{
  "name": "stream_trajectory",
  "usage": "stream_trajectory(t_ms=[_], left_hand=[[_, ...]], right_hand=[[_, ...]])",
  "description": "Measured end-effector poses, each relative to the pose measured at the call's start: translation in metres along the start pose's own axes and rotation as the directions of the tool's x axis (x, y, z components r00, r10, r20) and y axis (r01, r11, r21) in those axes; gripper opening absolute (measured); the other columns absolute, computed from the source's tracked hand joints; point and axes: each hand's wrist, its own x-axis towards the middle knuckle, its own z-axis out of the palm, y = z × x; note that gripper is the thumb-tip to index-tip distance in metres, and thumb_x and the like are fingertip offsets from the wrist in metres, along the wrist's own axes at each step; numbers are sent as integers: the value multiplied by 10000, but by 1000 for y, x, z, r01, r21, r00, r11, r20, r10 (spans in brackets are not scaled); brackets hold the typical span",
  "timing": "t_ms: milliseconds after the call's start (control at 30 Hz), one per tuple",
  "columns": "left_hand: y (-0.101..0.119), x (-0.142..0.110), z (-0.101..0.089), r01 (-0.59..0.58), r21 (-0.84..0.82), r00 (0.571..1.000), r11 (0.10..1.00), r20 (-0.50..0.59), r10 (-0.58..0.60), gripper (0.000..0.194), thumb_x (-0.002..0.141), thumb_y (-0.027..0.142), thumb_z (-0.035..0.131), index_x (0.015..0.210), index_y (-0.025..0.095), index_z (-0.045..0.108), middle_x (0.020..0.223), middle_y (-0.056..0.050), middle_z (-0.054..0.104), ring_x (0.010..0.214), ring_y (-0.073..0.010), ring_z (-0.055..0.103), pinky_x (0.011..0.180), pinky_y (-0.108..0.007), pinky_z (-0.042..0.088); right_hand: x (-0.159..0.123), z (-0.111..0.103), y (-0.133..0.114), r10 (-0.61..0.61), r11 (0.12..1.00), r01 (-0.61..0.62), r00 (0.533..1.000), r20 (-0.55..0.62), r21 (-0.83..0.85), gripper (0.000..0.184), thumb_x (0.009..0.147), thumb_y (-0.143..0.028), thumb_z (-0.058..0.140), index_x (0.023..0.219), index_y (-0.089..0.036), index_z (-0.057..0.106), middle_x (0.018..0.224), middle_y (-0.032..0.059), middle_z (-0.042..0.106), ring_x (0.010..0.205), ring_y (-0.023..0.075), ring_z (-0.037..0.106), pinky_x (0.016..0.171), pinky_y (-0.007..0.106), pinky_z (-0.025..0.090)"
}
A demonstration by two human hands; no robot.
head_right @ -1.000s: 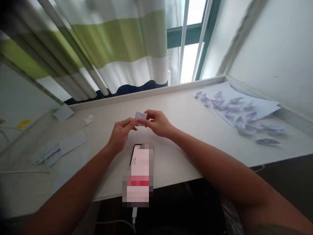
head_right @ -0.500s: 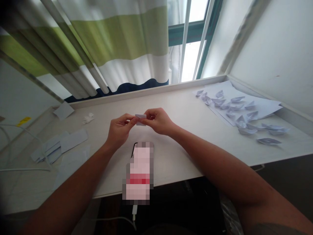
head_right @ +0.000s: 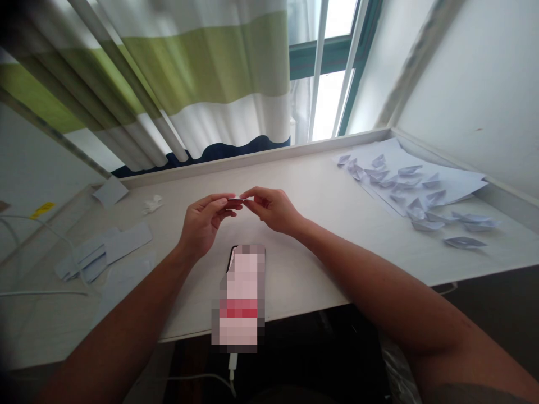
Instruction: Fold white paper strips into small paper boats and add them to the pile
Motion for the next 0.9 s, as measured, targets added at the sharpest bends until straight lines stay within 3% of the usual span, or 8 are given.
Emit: stream_trajectory(t_ms=[133,333,500,667,900], left_hand=[[-2,0,-2,-11,32,1000,999,9,11,200,843,329,896,978,188,853,925,-65,852,865,-201,807,822,-339,627],[-5,1,-5,34,76,998,996,56,-39,331,813,343,936,1058,169,797,923,-84,862,884,-242,826,847,-392,643],[-4,-2,0,12,143,996,990,88,-25,283,812,365,924,950,166,777,893,-86,852,895,-246,825,852,-386,636],[-13,-1,-3,-70,259,997,963,49,59,263,758,354,966,887,178,820,914,-74,842,849,-206,789,845,-362,635],[-18,-1,-5,-124,298,992,947,39,117,266,803,400,947,898,179,834,879,-75,837,836,-210,796,824,-355,641]], right_hand=[[2,-5,-1,-84,996,84,995,52,17,227,1035,-392,703,1148,-236,823,957,41,748,774,161,690,724,340,603],[4,-5,-2,-67,997,63,995,78,54,152,999,-390,747,1051,-276,833,1057,38,661,955,193,715,945,448,658],[4,0,-1,37,988,-38,999,7,152,276,946,-495,805,918,-222,781,953,41,748,898,210,727,893,441,644],[6,3,-3,135,959,-117,989,-56,259,423,793,-607,917,839,-207,788,880,50,791,874,220,728,841,409,632],[7,4,-4,165,932,-122,981,-101,343,450,683,-572,1002,786,-198,775,820,38,790,780,201,733,787,390,621]])
